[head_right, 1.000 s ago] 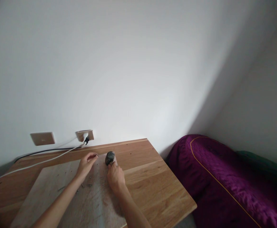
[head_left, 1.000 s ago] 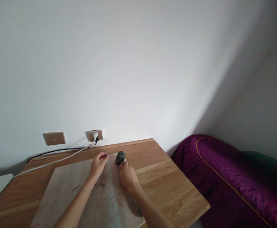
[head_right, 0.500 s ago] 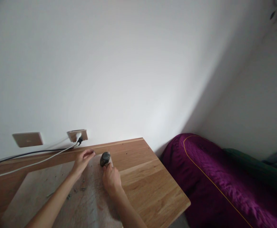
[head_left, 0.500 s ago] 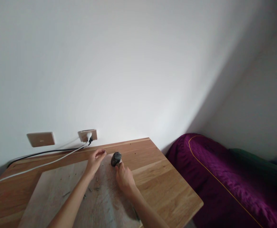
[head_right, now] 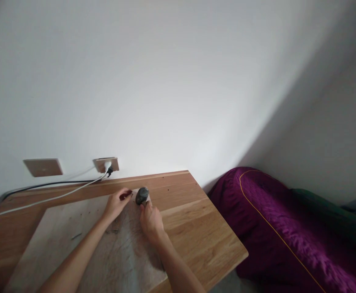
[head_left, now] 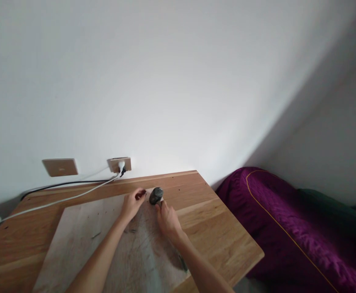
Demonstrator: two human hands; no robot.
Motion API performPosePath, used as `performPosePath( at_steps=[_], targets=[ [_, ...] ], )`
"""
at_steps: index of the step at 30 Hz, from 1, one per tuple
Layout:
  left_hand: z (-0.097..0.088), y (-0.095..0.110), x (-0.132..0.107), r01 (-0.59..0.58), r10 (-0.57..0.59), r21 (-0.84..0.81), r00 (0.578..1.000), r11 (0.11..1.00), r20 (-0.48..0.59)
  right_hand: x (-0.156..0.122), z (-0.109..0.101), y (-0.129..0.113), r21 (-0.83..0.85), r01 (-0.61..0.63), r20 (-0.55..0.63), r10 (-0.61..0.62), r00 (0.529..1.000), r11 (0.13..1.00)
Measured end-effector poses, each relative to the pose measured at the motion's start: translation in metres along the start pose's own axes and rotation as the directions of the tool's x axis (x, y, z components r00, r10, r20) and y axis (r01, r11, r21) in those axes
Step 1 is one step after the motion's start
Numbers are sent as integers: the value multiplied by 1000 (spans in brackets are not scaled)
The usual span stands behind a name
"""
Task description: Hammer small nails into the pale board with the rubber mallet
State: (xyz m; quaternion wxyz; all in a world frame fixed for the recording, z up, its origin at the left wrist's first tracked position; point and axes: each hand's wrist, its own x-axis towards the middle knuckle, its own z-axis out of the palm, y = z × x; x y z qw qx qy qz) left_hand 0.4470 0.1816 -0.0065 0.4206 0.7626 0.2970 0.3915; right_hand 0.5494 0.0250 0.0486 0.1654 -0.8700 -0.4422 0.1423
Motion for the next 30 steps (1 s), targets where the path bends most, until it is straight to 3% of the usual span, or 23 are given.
performPosePath(
  at_steps=[4,14,21,30],
  targets=[
    [2,8,-2,-19,18,17,998,1000,67,-6,-10,4,-19,-12,-19,12,1000,1000],
    [7,12,-5,-54,45,68,990,996,134,-20,-25,55,-93,-87,-79,80,994,992],
    [5,9,-4,-48,36,105,992,993,120,-36,-6,40,-68,14,-31,-16,999,998],
    [0,14,-6,-79,49,149,979,986,199,-45,-1,25,-183,-18,23,22,999,983]
  ],
)
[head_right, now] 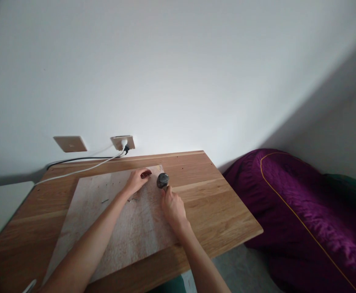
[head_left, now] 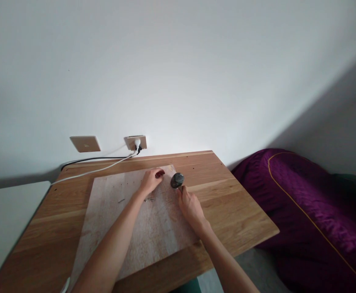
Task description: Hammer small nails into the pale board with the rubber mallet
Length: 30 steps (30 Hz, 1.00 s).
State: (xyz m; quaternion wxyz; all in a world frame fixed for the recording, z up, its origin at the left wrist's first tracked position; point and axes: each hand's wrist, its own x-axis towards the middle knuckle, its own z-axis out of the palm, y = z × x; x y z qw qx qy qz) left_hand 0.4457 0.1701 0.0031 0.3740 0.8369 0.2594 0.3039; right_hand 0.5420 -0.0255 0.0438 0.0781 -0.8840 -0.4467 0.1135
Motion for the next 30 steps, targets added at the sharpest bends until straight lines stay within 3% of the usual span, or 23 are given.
performPosePath(
  at_steps=[8,30],
  targets=[
    [2,-1,-1,-33,32,49,999,998,7,-2,-3,-1,-4,17,-22,-17,1000,1000],
    [6,-5,0,24,-23,37,999,999,-34,4,1,4,109,32,-29,-29,999,994]
  ],
)
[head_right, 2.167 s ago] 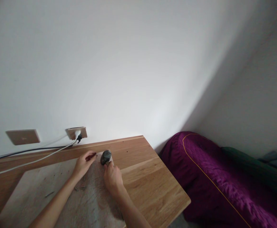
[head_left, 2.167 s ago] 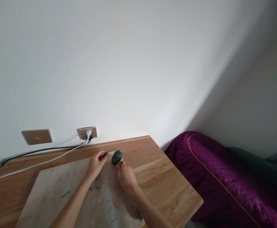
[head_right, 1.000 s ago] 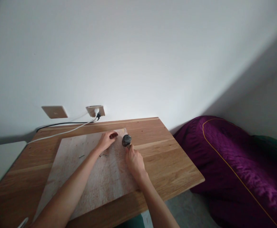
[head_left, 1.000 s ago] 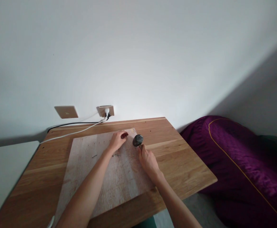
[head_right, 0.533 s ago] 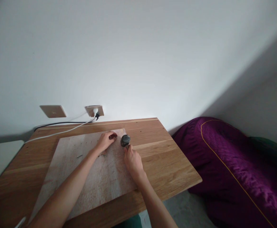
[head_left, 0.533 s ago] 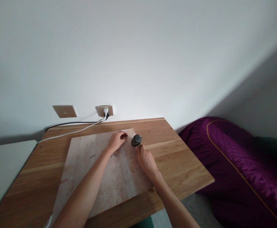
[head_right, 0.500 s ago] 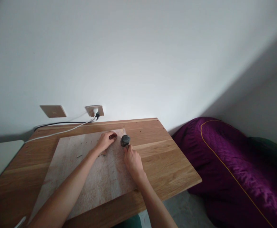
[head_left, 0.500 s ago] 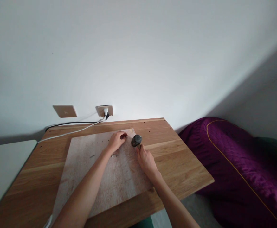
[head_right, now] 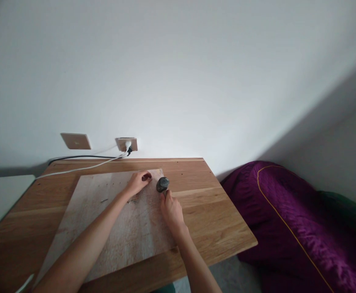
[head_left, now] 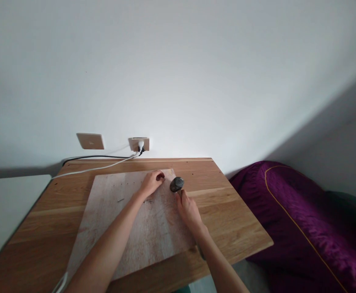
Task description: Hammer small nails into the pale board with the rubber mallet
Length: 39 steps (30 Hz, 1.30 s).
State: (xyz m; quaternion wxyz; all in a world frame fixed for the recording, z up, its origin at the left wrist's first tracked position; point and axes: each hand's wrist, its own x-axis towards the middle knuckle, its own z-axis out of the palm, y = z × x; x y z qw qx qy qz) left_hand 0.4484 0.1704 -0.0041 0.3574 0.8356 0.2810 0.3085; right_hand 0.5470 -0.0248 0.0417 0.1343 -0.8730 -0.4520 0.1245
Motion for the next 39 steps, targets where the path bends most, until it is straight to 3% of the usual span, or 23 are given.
performPosePath(
  at_steps=[5,9,13,16,19,21,23,27,31,33,39],
  targets=[
    [0,3,-1,-21,21,-19,1000,1000,6,4,-2,18,168,94,42,-102,994,981],
    [0,3,-2,-4,4,-26,1000,1000,2,1,-2,27,340,-2,172,-60,983,940],
    [3,-1,-2,-5,5,-48,1000,999,-8,3,-7,22,504,-87,201,-18,979,860],
    [6,-5,-1,8,-9,-23,1000,1000,-28,8,-29,6,648,-68,127,-20,992,759],
    [8,-8,-2,-16,15,-9,999,1000,-50,7,-63,-17,772,101,-57,-90,994,627],
    [9,-9,-4,-51,50,-15,997,999,-66,4,-82,-33,830,167,-116,-128,985,533],
    [9,-11,-5,-78,76,-21,994,997,-78,3,-88,-45,842,212,-162,-142,977,497],
    [12,-14,-4,-79,74,-57,993,995,-89,11,-64,-50,846,129,-91,-98,991,517],
    [14,-18,-1,-83,75,-86,993,993,-88,26,-27,-37,713,-71,146,-48,988,698],
    [15,-19,-1,-82,75,-92,994,992,-76,30,-17,-28,668,-109,182,-19,983,736],
    [11,-11,-1,25,-25,-51,1000,998,-12,29,-22,-11,785,-50,72,-12,997,618]
  ],
)
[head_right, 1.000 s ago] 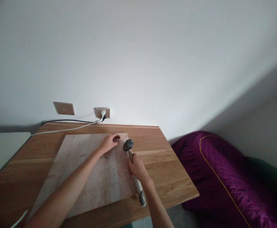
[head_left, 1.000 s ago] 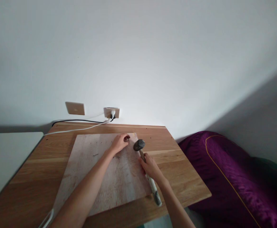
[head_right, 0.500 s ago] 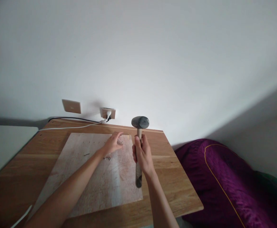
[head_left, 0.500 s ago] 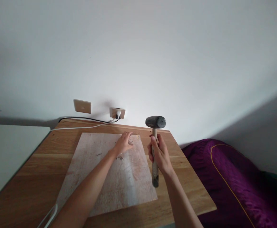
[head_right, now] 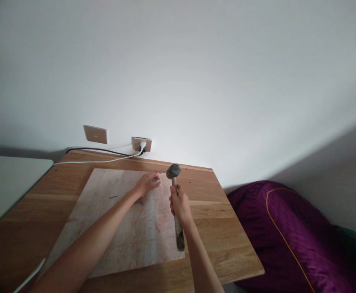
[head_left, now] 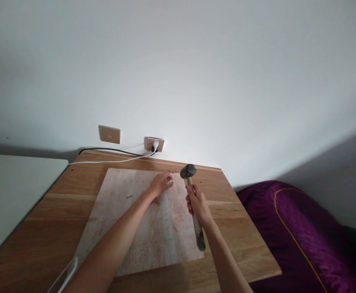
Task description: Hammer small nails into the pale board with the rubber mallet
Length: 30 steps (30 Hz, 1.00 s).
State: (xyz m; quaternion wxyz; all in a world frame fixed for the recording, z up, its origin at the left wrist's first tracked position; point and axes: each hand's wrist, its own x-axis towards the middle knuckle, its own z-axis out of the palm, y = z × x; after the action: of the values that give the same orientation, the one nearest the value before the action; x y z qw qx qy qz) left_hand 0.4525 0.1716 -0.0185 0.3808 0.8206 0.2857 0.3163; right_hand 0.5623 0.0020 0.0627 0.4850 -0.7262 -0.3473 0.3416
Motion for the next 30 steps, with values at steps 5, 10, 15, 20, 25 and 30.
performPosePath(
  at_steps=[5,10,15,20,25,30],
  targets=[
    [-7,7,1,-16,18,-58,999,998,30,0,0,-5,26,-45,-7,45,999,999],
    [-6,7,0,32,-29,-53,998,998,49,-8,1,-26,42,55,-25,-54,998,998],
    [-3,7,-2,-22,22,-6,999,1000,-25,-10,9,-29,68,128,-16,-127,992,990],
    [-2,8,-1,-44,45,27,999,999,-16,2,18,-4,-138,-42,83,54,995,990],
    [0,5,0,-28,28,29,1000,999,14,0,7,-18,31,-7,50,5,999,999],
    [-2,5,1,-23,21,30,999,999,50,-3,2,-24,137,4,14,-6,1000,990]
  ],
)
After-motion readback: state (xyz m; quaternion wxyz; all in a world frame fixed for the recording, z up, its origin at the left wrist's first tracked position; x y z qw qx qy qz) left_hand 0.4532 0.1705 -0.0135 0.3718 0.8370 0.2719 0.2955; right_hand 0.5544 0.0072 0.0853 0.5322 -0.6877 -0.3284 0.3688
